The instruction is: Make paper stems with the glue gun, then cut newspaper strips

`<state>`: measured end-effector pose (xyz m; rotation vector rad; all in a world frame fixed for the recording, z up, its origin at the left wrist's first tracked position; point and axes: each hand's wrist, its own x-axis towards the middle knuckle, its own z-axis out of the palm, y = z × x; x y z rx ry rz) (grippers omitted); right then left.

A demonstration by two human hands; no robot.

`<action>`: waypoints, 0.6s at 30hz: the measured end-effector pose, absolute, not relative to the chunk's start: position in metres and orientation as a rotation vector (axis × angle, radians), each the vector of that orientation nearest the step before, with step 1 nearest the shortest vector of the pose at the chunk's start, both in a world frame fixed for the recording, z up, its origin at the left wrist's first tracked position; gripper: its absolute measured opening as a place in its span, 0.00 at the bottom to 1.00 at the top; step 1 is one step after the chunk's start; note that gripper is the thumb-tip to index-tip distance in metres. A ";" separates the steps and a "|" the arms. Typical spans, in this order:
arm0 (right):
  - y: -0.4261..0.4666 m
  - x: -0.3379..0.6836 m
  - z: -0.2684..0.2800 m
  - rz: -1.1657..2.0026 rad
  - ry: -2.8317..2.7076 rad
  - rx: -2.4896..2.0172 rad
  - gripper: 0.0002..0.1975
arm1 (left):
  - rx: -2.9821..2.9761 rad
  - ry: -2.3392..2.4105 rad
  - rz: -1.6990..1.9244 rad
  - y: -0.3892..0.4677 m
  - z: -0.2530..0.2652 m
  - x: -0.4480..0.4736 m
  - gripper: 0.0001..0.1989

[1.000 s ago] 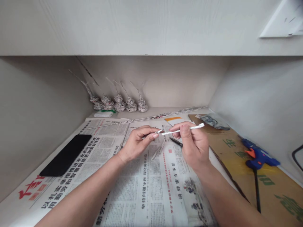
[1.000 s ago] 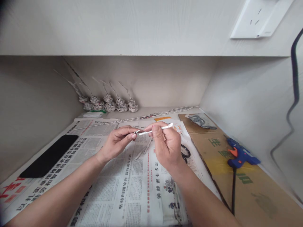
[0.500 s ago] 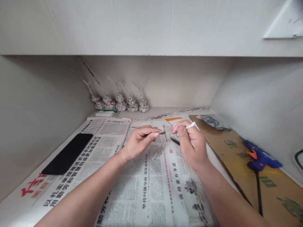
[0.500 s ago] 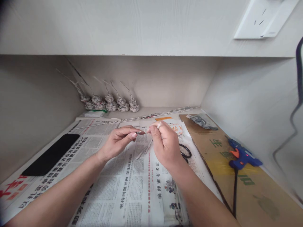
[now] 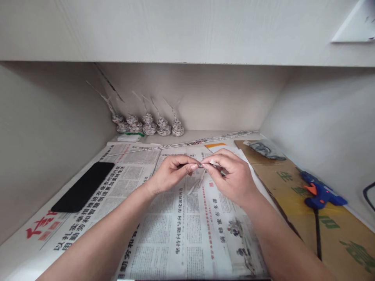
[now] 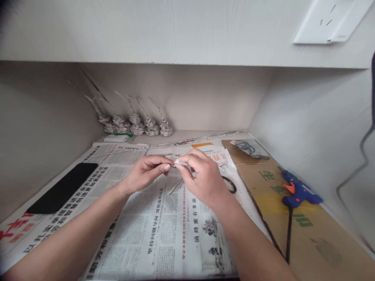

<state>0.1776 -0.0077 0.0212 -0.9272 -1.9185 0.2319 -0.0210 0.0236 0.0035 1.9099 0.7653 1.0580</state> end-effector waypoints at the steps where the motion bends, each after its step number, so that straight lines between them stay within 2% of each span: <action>1: -0.008 0.178 0.021 0.232 -1.931 -0.937 0.06 | 1.924 0.764 1.050 0.024 0.004 -0.022 0.12; 8: -0.008 0.181 0.023 0.276 -2.007 -0.990 0.05 | 2.008 0.744 1.021 0.028 0.003 -0.024 0.12; 18: -0.007 0.181 0.018 0.062 -2.190 -0.973 0.07 | 1.914 0.745 0.986 0.029 0.002 -0.025 0.08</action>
